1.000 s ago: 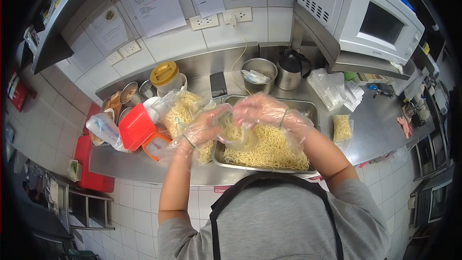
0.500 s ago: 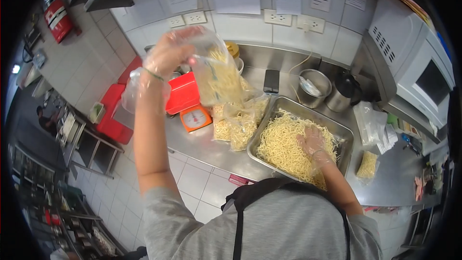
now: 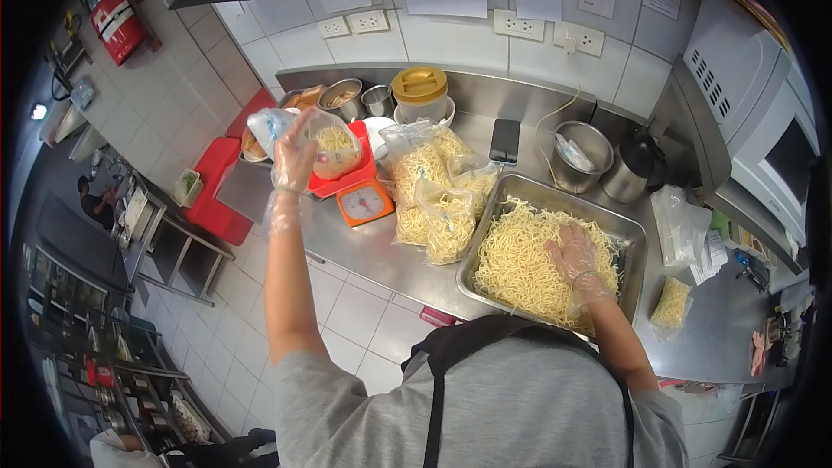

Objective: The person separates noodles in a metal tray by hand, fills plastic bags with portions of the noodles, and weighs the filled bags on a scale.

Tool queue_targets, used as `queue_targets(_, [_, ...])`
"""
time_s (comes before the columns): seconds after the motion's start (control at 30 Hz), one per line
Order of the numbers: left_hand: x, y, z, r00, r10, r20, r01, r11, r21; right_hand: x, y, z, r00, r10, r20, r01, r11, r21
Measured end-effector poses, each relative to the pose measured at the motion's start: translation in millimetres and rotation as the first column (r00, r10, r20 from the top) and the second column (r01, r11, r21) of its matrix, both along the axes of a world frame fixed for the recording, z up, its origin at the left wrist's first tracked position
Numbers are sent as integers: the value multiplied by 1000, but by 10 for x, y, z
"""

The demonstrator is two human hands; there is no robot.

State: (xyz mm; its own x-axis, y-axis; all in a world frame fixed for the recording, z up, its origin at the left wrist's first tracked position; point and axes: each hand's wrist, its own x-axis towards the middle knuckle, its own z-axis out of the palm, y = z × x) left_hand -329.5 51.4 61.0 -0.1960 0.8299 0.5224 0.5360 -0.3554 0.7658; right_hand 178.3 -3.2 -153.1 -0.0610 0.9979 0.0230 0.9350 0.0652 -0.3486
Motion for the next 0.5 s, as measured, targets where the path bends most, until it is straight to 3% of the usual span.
queue_targets(0.13, [110, -337, -143, 996, 62, 62, -61, 998, -18, -1, 1, -40, 999, -14, -31, 15, 999, 34])
queue_targets(0.23, [190, -549, -187, 985, 125, -120, -126, 992, 0, -22, -23, -61, 998, -57, -16, 58, 997, 43])
queue_targets(0.33, [296, -730, -167, 964, 187, -188, -201, 978, -58, -29, -77, -43, 997, -70, -28, 72, 995, 69])
queue_targets(0.43, [375, -919, -78, 865, 261, -429, -329, 940, -91, -40, -103, -33, 996, -89, -29, 91, 992, 83])
queue_targets(0.5, [350, -986, -109, 833, 293, -470, -350, 936, -37, -48, -135, -19, 995, -98, -29, 100, 991, 89])
